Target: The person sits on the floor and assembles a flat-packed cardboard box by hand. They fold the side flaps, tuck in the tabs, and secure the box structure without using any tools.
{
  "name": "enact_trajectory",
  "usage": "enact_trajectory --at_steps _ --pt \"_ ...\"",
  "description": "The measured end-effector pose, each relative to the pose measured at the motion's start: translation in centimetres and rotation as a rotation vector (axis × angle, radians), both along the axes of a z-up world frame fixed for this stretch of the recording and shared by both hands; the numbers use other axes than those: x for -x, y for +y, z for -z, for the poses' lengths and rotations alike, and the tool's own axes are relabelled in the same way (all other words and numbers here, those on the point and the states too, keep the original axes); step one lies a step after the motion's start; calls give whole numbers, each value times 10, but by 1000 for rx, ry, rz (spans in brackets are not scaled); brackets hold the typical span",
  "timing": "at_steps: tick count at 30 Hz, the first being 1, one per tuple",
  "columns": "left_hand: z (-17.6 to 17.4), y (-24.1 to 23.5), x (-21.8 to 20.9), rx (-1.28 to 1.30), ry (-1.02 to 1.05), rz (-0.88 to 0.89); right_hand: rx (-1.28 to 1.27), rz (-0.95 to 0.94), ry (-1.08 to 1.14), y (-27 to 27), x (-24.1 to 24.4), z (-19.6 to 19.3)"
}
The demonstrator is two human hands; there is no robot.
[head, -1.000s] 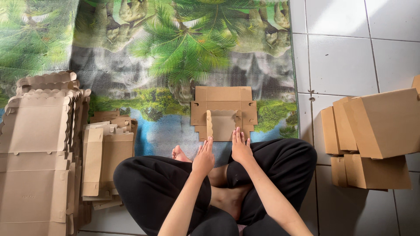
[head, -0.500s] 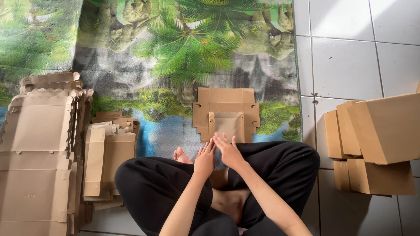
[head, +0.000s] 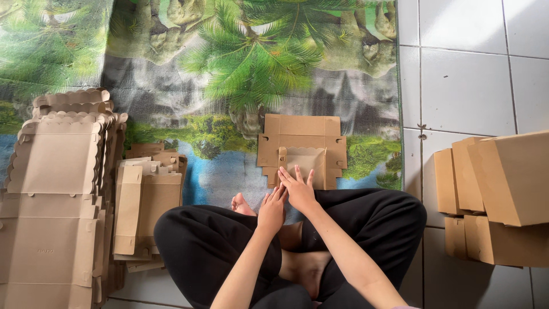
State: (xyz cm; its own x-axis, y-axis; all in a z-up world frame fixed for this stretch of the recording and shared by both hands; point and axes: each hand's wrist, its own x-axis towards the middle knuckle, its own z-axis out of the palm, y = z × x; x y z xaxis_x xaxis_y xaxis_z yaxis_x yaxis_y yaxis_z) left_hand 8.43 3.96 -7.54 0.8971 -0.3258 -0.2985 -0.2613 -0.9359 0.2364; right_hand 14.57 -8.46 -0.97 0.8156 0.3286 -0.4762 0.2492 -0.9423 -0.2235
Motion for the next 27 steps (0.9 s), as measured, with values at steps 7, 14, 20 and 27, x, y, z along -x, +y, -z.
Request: enact_trajectory --at_steps 7,14,20,27 --pt "-22 0 -2 47 3 -39 52 11 1 6 -28 6" --pt "-12 -1 -1 56 -73 -45 89 19 53 8 -35 3" --pt "-18 0 1 23 -101 -24 -1 46 67 10 -19 -3" --pt "-7 1 5 -70 -127 23 -10 11 72 5 1 2"
